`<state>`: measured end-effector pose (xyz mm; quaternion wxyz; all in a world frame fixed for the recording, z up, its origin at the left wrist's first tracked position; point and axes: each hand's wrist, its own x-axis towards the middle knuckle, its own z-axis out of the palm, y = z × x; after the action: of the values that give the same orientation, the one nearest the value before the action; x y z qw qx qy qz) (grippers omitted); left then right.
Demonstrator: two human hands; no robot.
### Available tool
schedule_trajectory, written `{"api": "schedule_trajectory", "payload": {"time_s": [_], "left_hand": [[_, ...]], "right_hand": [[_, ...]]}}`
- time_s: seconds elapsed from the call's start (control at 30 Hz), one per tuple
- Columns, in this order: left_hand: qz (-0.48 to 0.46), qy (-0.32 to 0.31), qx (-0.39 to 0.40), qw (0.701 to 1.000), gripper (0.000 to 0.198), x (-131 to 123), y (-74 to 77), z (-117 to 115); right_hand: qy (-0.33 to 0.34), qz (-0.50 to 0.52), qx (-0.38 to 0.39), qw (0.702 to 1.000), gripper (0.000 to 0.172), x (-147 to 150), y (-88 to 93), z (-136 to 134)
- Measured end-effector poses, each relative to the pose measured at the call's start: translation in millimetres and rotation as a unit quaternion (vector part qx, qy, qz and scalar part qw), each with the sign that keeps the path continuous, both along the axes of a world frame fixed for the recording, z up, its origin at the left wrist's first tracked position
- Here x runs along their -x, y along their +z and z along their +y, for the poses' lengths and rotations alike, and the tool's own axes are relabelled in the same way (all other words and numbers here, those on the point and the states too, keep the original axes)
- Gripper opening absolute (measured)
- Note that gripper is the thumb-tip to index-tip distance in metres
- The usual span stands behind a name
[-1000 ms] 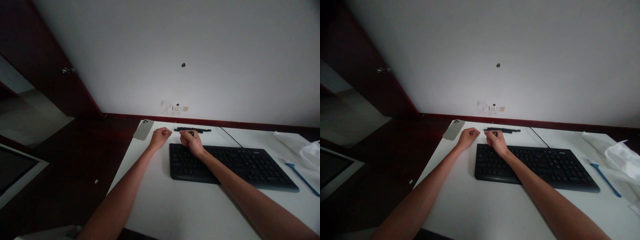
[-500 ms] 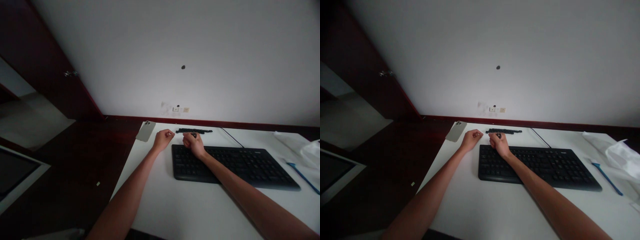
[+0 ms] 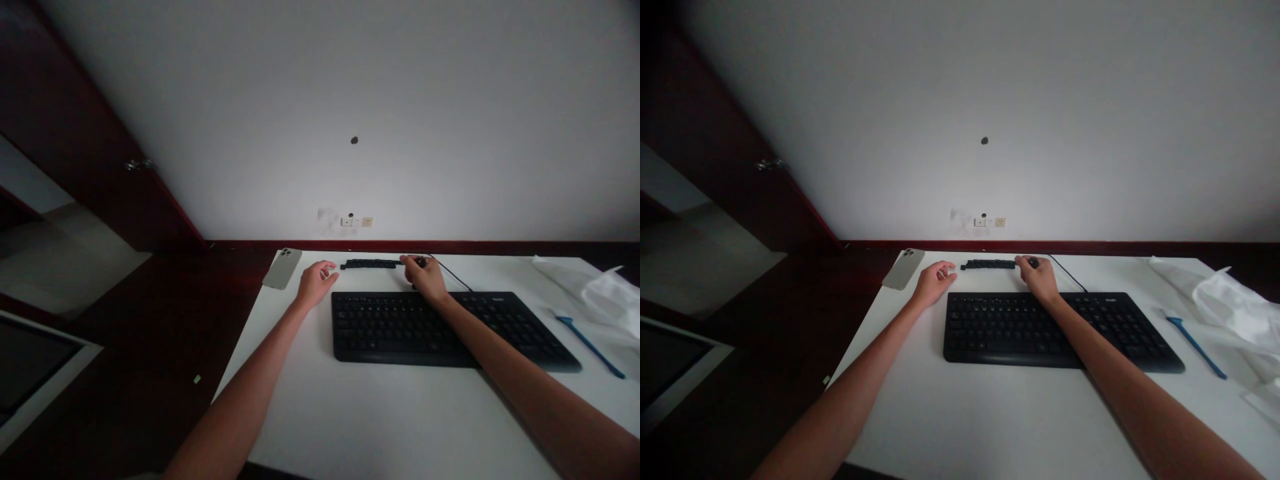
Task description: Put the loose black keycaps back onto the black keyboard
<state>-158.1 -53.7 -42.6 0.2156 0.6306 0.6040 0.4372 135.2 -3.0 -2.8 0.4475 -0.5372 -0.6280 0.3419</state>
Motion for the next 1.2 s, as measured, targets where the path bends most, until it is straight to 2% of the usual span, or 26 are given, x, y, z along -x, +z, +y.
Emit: {"api": "schedule_trajectory", "payload": {"time_s": [0.1,0.17,0.23,0.33,0.4,0.47,0.53,0.6,0.67,0.73,0.9,1.2], "left_hand": [[0.047,0.015,0.007,0.999,0.038,-1.7,4.9,10.5],[0.081,0.002,0.007,0.997,0.044,-3.6,9.1,20.0],[0.110,-0.013,0.014,0.994,0.040,-5.3,12.5,29.3],[0.122,-0.018,0.030,0.992,0.021,-6.6,16.4,35.4],[0.100,-0.005,0.039,0.994,0.016,-8.3,21.1,28.9],[0.066,-0.002,0.044,0.997,0.019,-12.9,28.9,11.8],[0.038,-0.043,0.035,0.998,0.019,-21.3,38.6,-13.1],[0.052,-0.093,0.025,0.994,0.016,-32.0,46.9,-38.9],[0.080,-0.108,0.032,0.990,0.014,-41.9,50.9,-58.7],[0.093,-0.105,0.040,0.989,0.013,-48.6,50.3,-69.0],[0.115,-0.097,0.045,0.988,0.013,-52.2,45.2,-68.2],[0.154,-0.111,0.070,0.979,0.013,-50.5,51.9,-67.0]], "right_hand": [[0.043,-0.014,-0.021,0.999,0.047,4.6,-3.3,1.3],[0.046,-0.012,-0.026,0.999,0.047,5.8,-3.5,1.3],[0.041,-0.007,-0.025,0.999,0.047,5.1,-3.6,1.9],[0.039,0.004,-0.023,0.999,0.047,3.3,-5.8,4.4],[0.035,0.012,-0.026,0.999,0.047,3.1,-8.1,6.1],[0.032,0.015,-0.032,0.999,0.047,3.4,-9.9,7.0],[0.031,0.012,-0.034,0.999,0.046,3.9,-10.5,7.1],[0.031,0.010,-0.033,0.999,0.046,4.1,-10.2,6.9],[0.031,0.012,-0.031,0.999,0.046,3.9,-9.8,6.8],[0.029,0.017,-0.029,0.999,0.046,3.5,-10.0,7.1],[0.027,0.019,-0.033,0.999,0.045,3.2,-12.0,8.9],[0.022,0.024,-0.031,0.999,0.043,4.6,-9.0,7.7]]}}
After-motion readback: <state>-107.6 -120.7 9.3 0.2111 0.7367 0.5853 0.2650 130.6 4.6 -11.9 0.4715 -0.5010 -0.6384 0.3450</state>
